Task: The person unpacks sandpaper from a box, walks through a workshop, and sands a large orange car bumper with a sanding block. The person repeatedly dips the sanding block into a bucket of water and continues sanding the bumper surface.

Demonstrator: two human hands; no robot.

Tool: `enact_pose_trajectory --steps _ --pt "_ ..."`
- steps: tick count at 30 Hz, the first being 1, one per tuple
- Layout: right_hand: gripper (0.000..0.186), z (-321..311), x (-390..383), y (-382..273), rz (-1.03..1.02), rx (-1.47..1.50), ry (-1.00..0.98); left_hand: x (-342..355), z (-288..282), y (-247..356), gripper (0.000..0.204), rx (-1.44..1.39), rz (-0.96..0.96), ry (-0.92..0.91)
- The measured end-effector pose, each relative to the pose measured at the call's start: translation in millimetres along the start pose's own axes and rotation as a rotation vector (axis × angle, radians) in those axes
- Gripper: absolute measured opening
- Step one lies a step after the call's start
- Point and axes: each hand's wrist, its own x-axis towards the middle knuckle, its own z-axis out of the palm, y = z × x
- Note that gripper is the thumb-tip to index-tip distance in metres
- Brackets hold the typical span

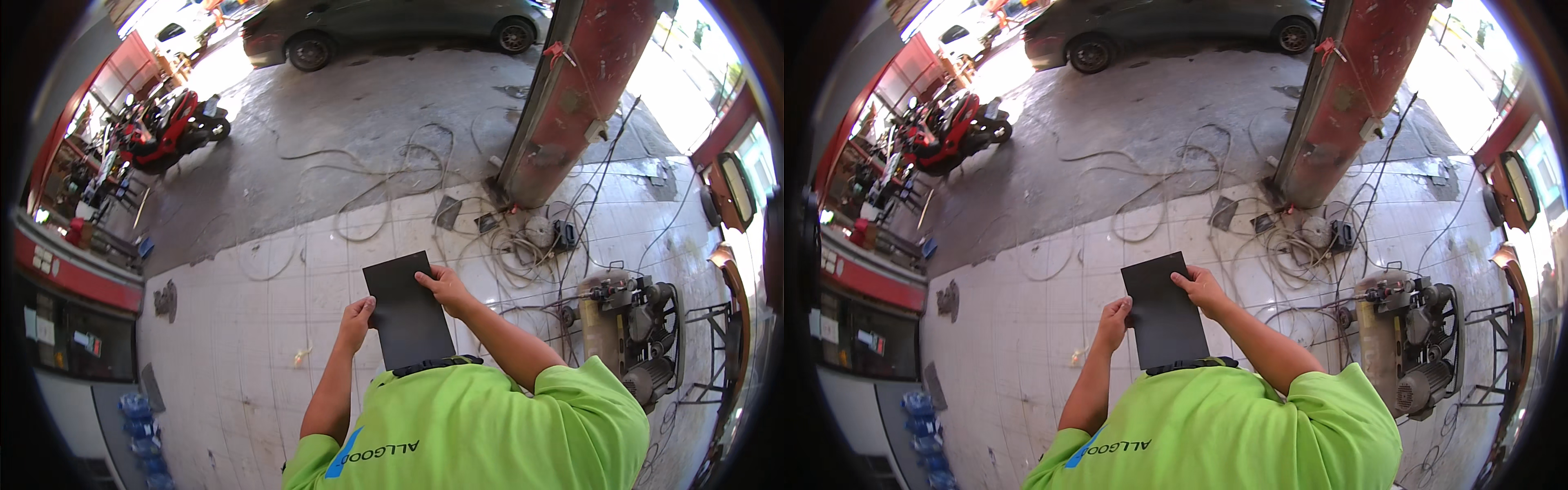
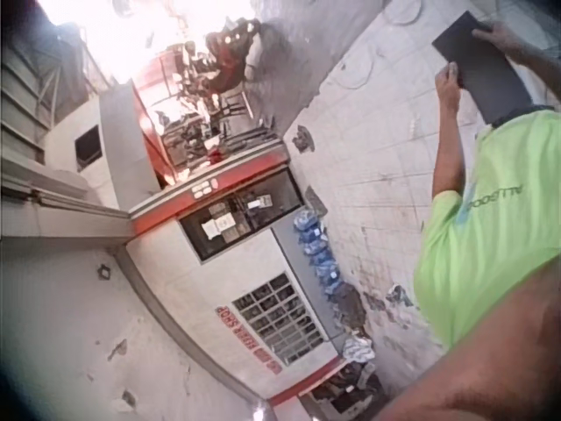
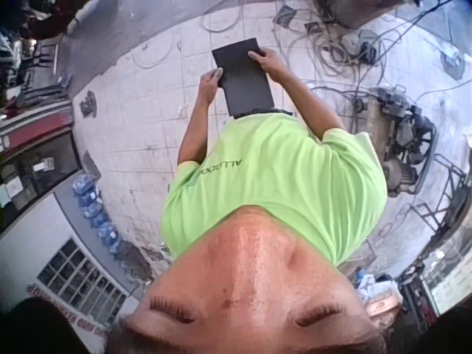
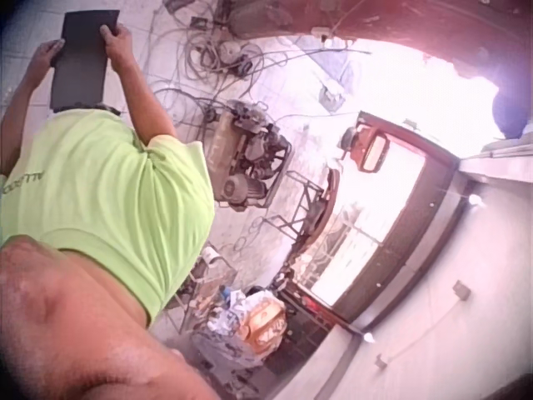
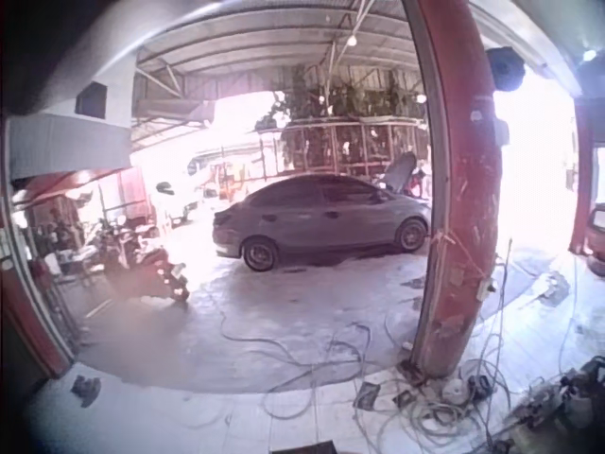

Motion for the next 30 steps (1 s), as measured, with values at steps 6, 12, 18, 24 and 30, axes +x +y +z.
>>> enact_pose_trajectory --steps 6,12,18,24,30 --pt "0.024 -59 115 -69 -0.113 -0.010 0.393 200 23 56 0.035 0.258 -0.078 -0.296" --pt "0.023 -128 177 -86 -0.031 0.251 0.622 336 73 91 0.036 0.372 -0.241 -0.499" --pt "0.025 -206 330 -113 0.032 0.359 0.717 487 87 110 0.039 0.370 -0.444 -0.480" --pt "0.021 -244 519 -196 -0.064 0.252 0.613 626 74 186 0.041 0.171 -0.514 -0.270" --pt "0.017 -270 668 -231 0.050 0.093 0.571 720 50 238 0.038 0.332 -0.503 -0.297"
